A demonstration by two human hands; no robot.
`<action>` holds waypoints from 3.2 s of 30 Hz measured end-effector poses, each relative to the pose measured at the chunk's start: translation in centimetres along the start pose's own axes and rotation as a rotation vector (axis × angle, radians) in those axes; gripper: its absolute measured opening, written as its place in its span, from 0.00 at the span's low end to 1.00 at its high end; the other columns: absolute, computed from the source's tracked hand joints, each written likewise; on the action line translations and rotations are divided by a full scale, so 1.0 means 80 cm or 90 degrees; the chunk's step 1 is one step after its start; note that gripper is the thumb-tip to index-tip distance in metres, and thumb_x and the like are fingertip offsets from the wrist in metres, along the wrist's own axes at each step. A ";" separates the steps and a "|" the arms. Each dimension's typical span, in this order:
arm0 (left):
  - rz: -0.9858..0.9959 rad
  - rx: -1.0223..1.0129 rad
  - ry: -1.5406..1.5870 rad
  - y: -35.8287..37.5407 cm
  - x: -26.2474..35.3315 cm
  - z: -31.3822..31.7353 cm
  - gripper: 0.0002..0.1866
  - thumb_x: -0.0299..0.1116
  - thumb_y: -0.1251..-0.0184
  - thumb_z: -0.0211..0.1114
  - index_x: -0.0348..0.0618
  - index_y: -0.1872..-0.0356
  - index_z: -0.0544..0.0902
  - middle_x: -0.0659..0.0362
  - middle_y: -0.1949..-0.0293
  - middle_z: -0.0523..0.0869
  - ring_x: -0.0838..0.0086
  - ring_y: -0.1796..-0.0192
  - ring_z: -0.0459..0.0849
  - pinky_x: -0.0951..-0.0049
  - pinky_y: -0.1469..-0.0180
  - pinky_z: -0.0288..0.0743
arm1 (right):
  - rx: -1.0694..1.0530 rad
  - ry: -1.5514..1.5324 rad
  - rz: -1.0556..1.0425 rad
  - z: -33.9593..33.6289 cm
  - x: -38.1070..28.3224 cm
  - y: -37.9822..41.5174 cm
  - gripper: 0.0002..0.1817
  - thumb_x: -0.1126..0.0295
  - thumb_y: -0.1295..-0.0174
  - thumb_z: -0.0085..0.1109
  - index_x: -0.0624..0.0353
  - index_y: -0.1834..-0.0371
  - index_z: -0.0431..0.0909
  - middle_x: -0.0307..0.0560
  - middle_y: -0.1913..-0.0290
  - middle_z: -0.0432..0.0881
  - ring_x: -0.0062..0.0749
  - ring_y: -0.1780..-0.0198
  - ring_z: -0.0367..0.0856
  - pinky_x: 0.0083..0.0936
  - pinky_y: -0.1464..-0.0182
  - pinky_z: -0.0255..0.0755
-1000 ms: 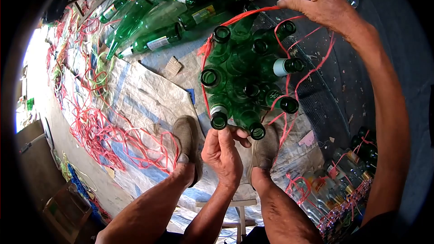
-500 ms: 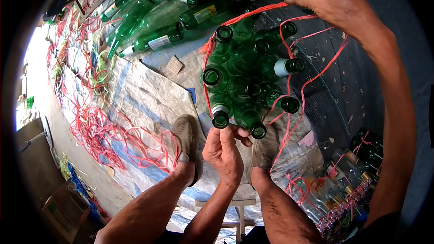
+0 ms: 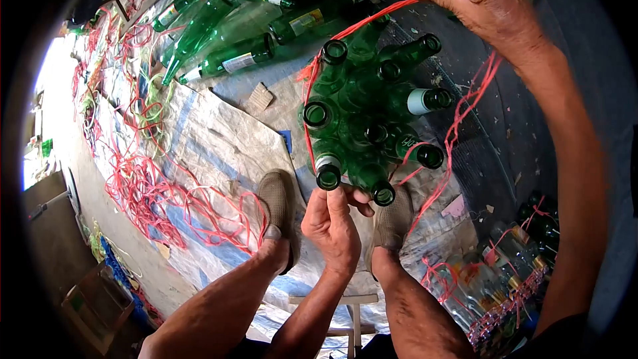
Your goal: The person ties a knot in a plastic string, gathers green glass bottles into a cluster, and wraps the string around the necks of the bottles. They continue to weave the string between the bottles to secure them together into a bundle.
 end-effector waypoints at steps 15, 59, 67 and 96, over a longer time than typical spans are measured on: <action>-0.009 0.008 0.005 0.000 0.000 0.002 0.13 0.36 0.14 0.56 0.35 0.57 0.79 0.54 0.70 0.85 0.75 0.75 0.81 0.76 0.72 0.78 | 0.015 -0.162 -0.018 0.117 0.061 -0.014 0.26 0.54 0.32 0.72 0.60 0.80 0.75 0.42 0.84 0.63 0.24 0.79 0.62 0.35 0.74 0.59; 0.052 -0.182 -0.191 0.078 -0.010 0.090 0.25 0.22 0.20 0.57 0.31 0.24 0.70 0.46 0.33 0.81 0.67 0.44 0.84 0.69 0.40 0.80 | 0.255 -0.536 0.346 0.131 0.028 0.202 0.14 0.64 0.23 0.59 0.66 0.57 0.85 0.41 0.70 0.85 0.19 0.68 0.79 0.24 0.63 0.74; 0.168 -0.212 -0.291 0.060 -0.009 0.133 0.31 0.26 0.16 0.51 0.31 0.18 0.55 0.42 0.20 0.62 0.56 0.31 0.76 0.61 0.32 0.75 | 0.238 -0.431 0.422 0.109 0.002 0.237 0.10 0.69 0.23 0.57 0.65 0.55 0.83 0.54 0.68 0.84 0.35 0.70 0.80 0.31 0.65 0.75; 0.287 -0.068 -0.312 0.021 -0.020 0.137 0.19 0.29 0.15 0.54 0.33 0.29 0.72 0.44 0.35 0.80 0.58 0.35 0.80 0.62 0.31 0.72 | 0.274 -0.357 0.297 0.090 -0.046 0.269 0.07 0.79 0.32 0.64 0.65 0.52 0.83 0.54 0.64 0.88 0.47 0.65 0.90 0.34 0.64 0.81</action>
Point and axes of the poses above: each hand's wrist, its own y-axis away from the middle knuckle, its own z-axis out of the palm, x = y × z, the point moved 10 cm from there along -y, towards the middle knuckle
